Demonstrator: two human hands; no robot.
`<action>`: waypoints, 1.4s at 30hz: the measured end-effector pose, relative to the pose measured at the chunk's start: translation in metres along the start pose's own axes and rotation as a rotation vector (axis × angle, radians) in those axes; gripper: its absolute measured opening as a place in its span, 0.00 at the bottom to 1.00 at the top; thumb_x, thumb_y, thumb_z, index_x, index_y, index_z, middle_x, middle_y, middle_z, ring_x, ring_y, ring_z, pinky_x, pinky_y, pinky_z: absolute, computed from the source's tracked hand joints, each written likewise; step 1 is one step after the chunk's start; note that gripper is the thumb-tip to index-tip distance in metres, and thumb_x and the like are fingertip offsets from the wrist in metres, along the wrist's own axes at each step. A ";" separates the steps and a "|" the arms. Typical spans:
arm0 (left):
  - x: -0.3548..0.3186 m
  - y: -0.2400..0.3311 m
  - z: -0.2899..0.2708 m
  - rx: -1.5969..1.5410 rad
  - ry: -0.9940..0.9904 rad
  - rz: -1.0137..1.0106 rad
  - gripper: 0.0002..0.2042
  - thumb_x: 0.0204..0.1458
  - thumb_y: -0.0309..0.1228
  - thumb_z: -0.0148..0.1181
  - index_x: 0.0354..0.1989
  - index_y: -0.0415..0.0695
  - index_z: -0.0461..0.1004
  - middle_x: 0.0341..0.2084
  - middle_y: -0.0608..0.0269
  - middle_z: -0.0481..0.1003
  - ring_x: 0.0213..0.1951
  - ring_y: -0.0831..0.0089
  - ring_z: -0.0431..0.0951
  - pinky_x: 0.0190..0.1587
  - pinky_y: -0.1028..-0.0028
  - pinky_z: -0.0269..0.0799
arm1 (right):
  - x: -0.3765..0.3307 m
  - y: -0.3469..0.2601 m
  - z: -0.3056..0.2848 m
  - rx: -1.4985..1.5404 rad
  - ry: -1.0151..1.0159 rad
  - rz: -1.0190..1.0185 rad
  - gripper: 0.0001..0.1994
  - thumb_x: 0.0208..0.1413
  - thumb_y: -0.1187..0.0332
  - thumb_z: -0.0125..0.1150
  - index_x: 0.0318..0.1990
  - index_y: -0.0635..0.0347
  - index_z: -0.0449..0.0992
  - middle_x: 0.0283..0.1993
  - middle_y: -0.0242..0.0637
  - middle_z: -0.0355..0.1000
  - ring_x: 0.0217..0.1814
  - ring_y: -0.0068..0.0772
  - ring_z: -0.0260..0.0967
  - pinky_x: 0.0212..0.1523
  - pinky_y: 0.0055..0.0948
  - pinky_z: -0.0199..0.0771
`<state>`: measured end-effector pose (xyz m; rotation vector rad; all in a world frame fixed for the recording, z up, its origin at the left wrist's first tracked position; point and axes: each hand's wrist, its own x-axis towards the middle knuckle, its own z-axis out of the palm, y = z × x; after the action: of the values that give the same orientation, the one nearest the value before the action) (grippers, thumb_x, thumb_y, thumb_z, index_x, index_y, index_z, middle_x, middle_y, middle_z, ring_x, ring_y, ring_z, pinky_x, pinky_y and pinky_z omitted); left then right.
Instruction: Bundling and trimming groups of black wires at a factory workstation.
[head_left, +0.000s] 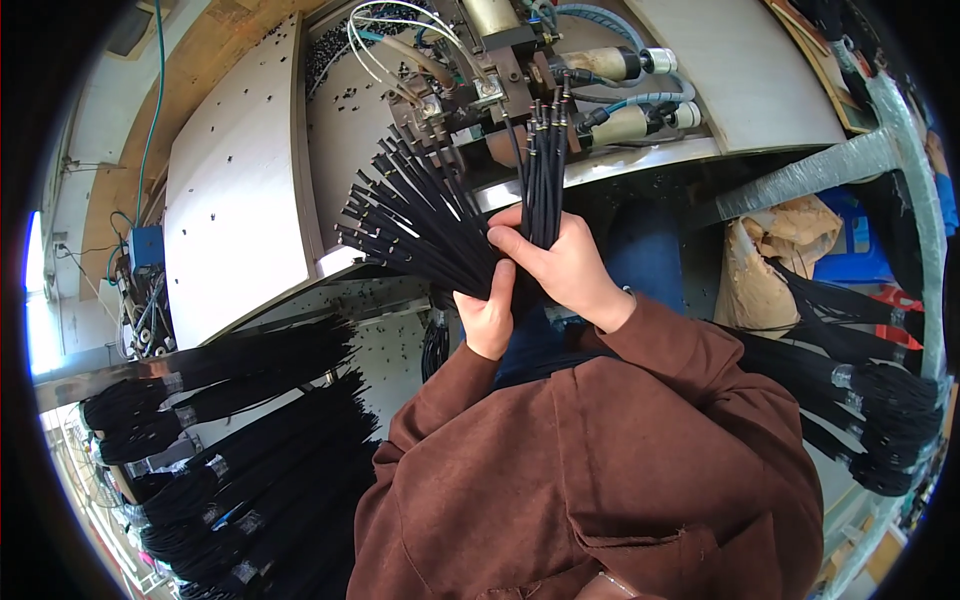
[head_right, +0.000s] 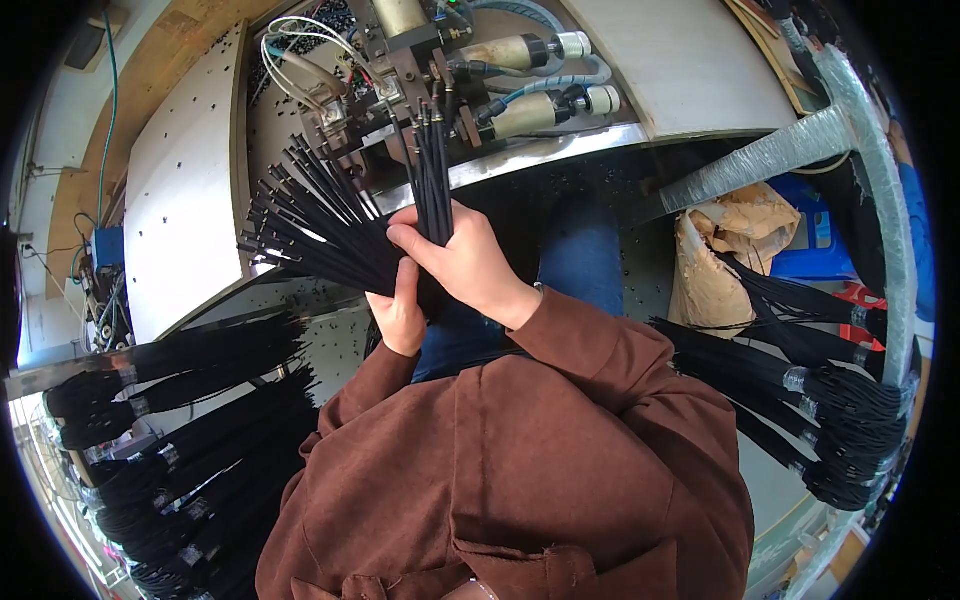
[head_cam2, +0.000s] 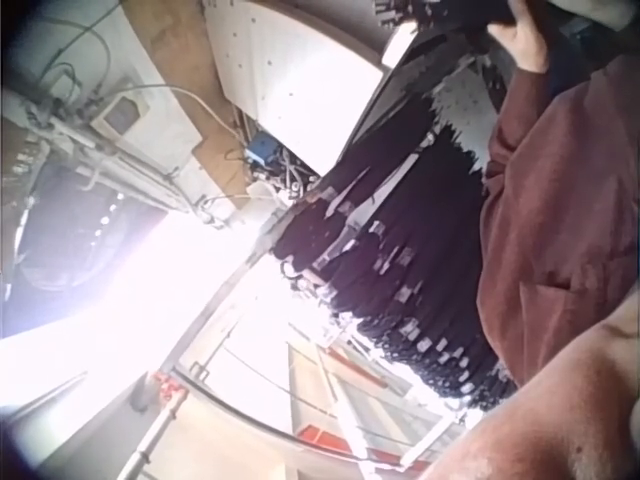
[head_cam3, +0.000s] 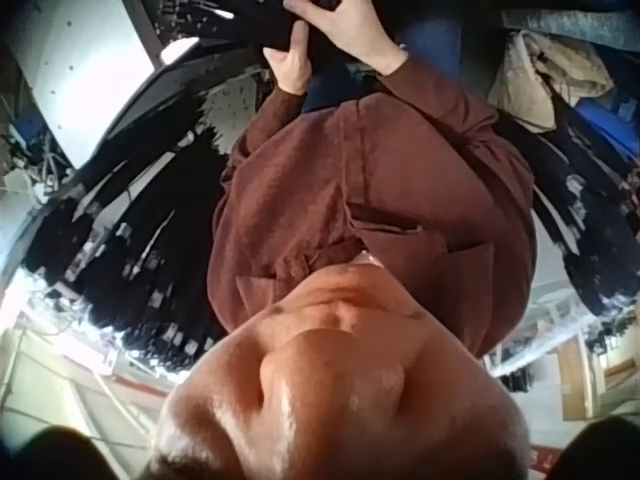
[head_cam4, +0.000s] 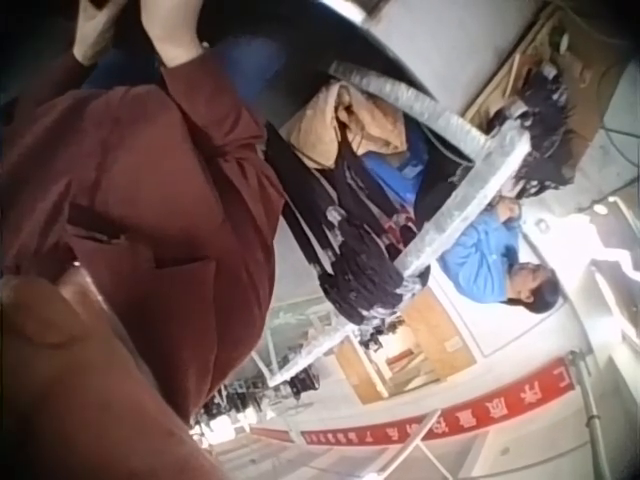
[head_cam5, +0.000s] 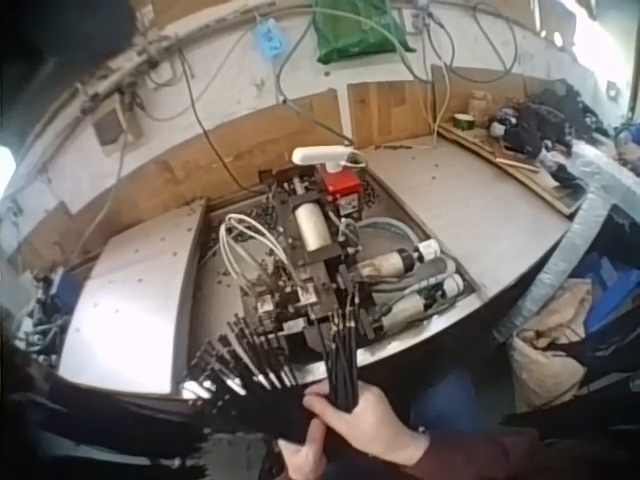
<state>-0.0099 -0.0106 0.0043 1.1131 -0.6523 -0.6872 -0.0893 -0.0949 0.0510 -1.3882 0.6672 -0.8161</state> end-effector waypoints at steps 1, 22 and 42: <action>-0.001 -0.001 -0.001 0.012 -0.007 -0.001 0.13 0.51 0.21 0.53 0.46 0.37 0.68 0.41 0.65 0.71 0.43 0.77 0.70 0.48 0.77 0.63 | -0.002 0.000 0.002 0.011 0.052 -0.014 0.06 0.51 0.72 0.58 0.34 0.67 0.75 0.29 0.32 0.73 0.31 0.18 0.68 0.33 0.19 0.68; 0.007 0.000 0.000 -0.054 0.069 -0.003 0.07 0.52 0.22 0.53 0.39 0.38 0.71 0.34 0.67 0.72 0.36 0.80 0.70 0.41 0.80 0.65 | 0.013 -0.004 0.006 0.198 0.114 0.152 0.06 0.51 0.71 0.58 0.30 0.66 0.75 0.25 0.31 0.71 0.27 0.18 0.67 0.30 0.18 0.66; -0.010 -0.001 0.003 0.007 0.062 -0.067 0.08 0.50 0.20 0.54 0.39 0.38 0.69 0.36 0.67 0.70 0.38 0.80 0.69 0.43 0.79 0.64 | -0.002 0.002 0.002 0.118 0.049 0.109 0.06 0.51 0.71 0.59 0.31 0.66 0.74 0.23 0.30 0.70 0.25 0.18 0.66 0.28 0.18 0.66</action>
<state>-0.0184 -0.0050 0.0026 1.1624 -0.5671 -0.7055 -0.0891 -0.0919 0.0486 -1.2187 0.7147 -0.7921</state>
